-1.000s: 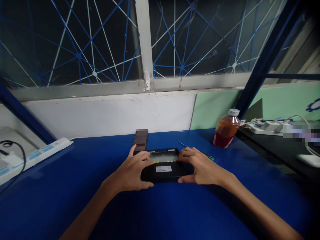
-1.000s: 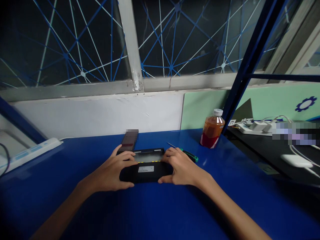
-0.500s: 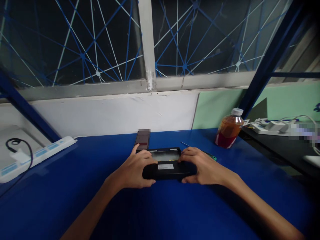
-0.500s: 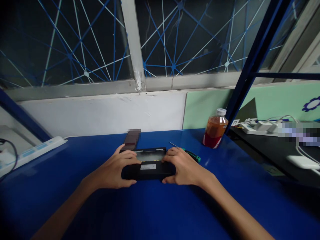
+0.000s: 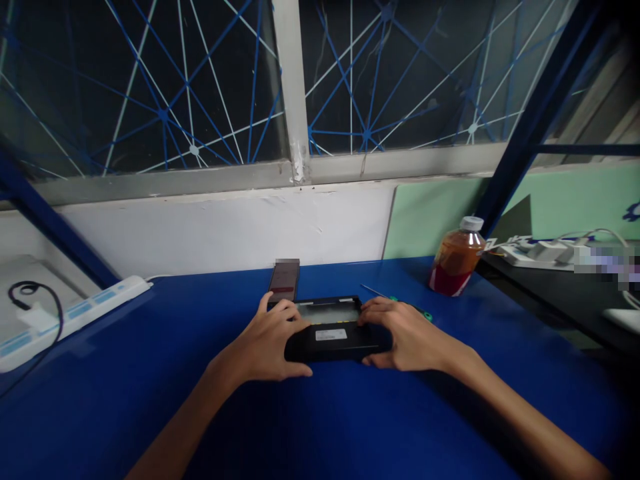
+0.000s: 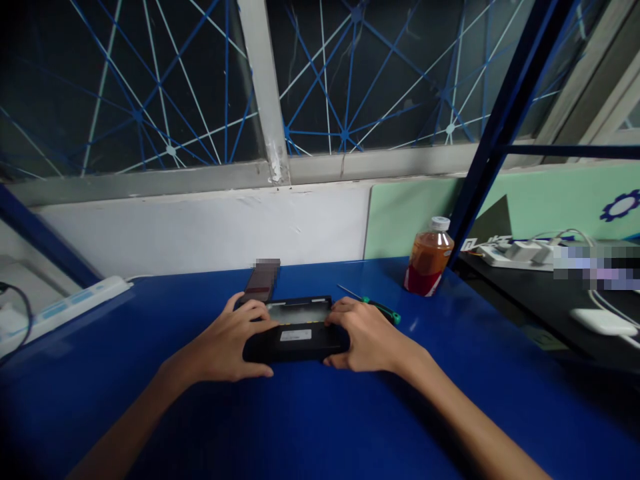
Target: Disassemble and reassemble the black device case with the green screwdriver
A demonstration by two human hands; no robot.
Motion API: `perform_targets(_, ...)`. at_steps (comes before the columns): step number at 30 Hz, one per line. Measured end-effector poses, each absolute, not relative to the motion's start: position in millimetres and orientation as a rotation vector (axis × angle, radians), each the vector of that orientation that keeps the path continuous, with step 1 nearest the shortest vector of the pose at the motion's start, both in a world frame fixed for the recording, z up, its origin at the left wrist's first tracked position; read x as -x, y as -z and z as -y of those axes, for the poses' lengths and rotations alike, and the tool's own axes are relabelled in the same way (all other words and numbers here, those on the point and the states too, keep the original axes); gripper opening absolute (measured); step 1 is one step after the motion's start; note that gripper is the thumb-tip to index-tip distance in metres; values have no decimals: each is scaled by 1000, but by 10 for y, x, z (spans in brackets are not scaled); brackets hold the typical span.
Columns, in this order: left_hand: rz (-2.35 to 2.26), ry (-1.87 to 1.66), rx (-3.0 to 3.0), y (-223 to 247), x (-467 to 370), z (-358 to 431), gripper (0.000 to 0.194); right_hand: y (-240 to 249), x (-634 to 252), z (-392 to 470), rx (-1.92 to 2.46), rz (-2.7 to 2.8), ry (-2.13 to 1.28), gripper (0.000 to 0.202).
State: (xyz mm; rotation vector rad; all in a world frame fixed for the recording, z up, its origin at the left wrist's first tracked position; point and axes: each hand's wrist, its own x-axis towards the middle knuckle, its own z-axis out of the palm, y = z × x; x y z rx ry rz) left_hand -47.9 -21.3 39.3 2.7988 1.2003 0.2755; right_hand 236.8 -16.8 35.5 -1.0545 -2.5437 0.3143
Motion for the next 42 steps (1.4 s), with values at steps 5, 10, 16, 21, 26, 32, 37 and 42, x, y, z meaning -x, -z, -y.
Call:
perform_targets(5,-1260,-233,-2812,-421,463,232,60,-370,-2367,177,1071,2555,-317,44)
perform_targets(10,-1249,-264,-2818,-454,452,248,54,-376,-2379,167,1104,2563,-291,42)
perform_targets(16,-1258,-252,-2812,-464,426,252,53,-348,-2386,153,1104,2563,-280,39)
perform_targets(21,-1253,-246,-2831,-419,422,228,43,-379,-2370,179,1089,2566,-285,36)
perform_targets(26,-1256,-302,-2813,-393,426,206,40,-378,-2387,168,1083,2579,-289,31)
perform_targets(32,-1287,-378,-2817,-386,412,193,32,-324,-2386,127,1041,2574,-237,29)
perform_targets(37,-1304,-541,-2831,-375,438,155,25,-282,-2376,103,1083,2517,-196,33)
perform_targets(42,-1300,-631,-2798,-332,466,94,26,-193,-2406,54,1083,2419,-149,40)
